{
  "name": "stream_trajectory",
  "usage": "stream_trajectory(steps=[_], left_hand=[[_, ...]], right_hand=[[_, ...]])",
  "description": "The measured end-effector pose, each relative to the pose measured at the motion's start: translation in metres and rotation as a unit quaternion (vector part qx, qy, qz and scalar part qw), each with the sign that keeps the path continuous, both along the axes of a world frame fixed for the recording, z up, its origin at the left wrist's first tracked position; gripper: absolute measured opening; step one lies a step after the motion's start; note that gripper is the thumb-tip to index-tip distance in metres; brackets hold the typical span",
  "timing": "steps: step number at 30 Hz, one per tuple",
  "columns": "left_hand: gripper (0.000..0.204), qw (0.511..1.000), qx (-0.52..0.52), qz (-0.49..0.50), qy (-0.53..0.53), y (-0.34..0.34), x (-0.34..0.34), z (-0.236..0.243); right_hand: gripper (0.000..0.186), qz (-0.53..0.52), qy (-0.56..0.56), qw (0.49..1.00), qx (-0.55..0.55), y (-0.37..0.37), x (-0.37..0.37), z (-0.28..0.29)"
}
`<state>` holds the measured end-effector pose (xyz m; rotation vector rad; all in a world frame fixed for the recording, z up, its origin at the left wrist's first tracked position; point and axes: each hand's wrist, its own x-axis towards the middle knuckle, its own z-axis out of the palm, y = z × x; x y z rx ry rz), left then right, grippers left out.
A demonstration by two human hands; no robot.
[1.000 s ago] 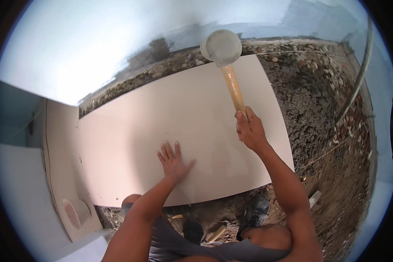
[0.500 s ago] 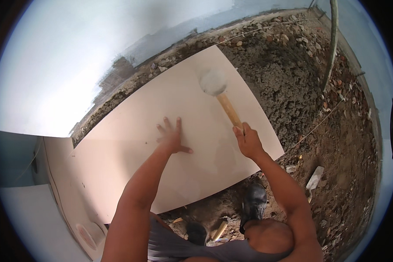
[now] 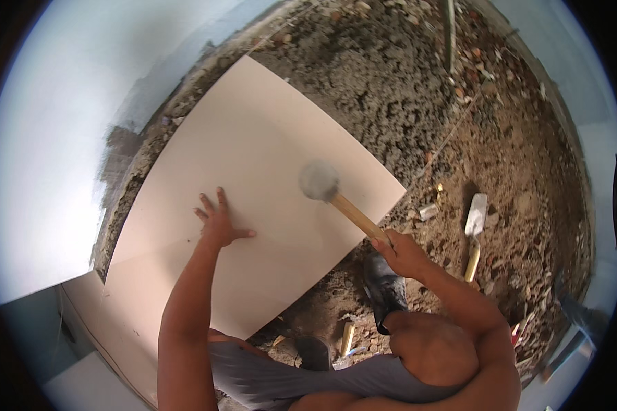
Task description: The person spreads wet cement on the floor using a trowel and a straightedge, then places a large tile onto the prepared area. They use a rubber mallet to tap the tile into place and adjust its alignment.
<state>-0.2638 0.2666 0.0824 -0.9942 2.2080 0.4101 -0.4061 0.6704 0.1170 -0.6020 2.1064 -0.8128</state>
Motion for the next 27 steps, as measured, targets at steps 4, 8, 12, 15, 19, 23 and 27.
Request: stream_trajectory(steps=[4,8,12,15,19,23,27], left_hand=[[0.153,0.998,-0.047,-0.028,0.01,-0.012,0.021,-0.018],[0.151,0.998,-0.039,-0.022,0.038,-0.011,0.018,-0.029],[0.15,1.0,-0.022,0.011,0.011,0.006,0.002,-0.001],[0.15,0.999,-0.03,0.002,0.02,-0.003,0.015,-0.008],[0.152,0.999,-0.022,-0.044,0.024,-0.011,0.018,-0.015],[0.154,1.0,-0.025,0.0,0.009,-0.008,0.012,-0.005],[0.157,1.0,-0.029,-0.012,-0.005,-0.007,0.008,0.0]], right_hand=[[0.042,0.027,-0.011,0.994,-0.106,-0.009,0.001,0.065],[0.042,0.028,0.018,0.997,-0.071,0.033,0.014,0.026],[0.042,0.016,-0.04,0.997,0.065,0.032,0.002,0.027],[0.04,0.024,-0.018,0.998,-0.053,-0.004,-0.004,0.067],[0.035,0.053,-0.018,0.977,-0.207,-0.067,-0.022,0.103],[0.032,0.093,0.062,0.953,-0.282,-0.159,-0.046,0.074],[0.043,0.088,0.184,0.974,-0.1,-0.216,-0.072,-0.033]])
